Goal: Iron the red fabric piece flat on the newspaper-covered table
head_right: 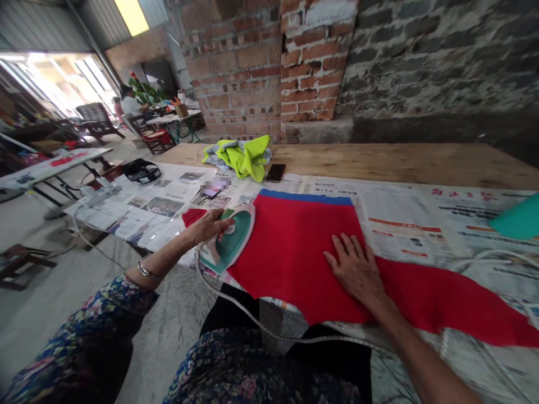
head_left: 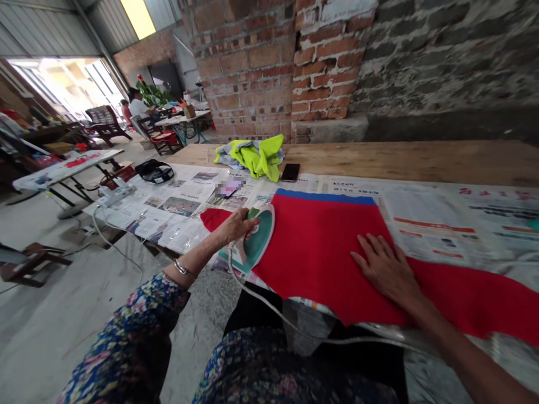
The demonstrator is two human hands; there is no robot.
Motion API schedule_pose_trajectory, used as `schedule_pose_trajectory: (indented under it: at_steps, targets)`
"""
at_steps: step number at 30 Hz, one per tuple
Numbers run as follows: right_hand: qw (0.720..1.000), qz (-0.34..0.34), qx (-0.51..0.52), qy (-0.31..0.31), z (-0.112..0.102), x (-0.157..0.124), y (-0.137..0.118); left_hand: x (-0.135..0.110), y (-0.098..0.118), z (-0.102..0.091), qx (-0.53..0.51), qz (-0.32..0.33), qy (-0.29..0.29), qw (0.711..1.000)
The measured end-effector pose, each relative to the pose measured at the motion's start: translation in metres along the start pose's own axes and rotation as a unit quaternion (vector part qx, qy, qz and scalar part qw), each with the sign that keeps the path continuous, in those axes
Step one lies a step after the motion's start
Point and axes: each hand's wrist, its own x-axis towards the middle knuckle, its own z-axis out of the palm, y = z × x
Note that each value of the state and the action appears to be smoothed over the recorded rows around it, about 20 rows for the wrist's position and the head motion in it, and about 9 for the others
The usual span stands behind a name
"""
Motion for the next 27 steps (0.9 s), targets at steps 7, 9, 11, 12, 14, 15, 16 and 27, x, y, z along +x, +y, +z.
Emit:
schedule_pose_trajectory:
  at_steps: [7,9,11,12,14,15,16,27]
  targets:
    - [1.0,-0.001,0.003,0.014,-0.001,0.001,-0.005,-0.022,-0.03,-0.036,0.0,-0.014,0.029,0.999]
    - [1.0,0.005,0.003,0.016,-0.002,0.002,-0.006,-0.031,-0.039,-0.044,-0.002,-0.025,0.044,0.999]
    - [1.0,0.009,0.006,0.016,-0.003,0.002,-0.007,-0.039,-0.044,-0.047,0.0,-0.022,0.05,0.999]
    - [1.0,0.009,0.008,0.013,-0.003,0.002,-0.007,-0.043,-0.044,-0.047,0.003,-0.015,0.047,0.999]
    - [1.0,0.008,0.012,0.008,-0.003,0.002,-0.006,-0.047,-0.04,-0.043,0.014,0.006,0.036,0.999]
    - [1.0,0.009,0.012,0.006,-0.002,0.001,-0.005,-0.049,-0.037,-0.04,0.018,0.018,0.03,0.999]
    - [1.0,0.01,0.013,0.006,-0.001,0.001,-0.004,-0.049,-0.032,-0.036,0.021,0.029,0.023,0.999]
    - [0.999,0.034,0.017,-0.005,-0.005,0.002,-0.007,0.018,0.021,0.032,-0.031,0.015,-0.032,0.999]
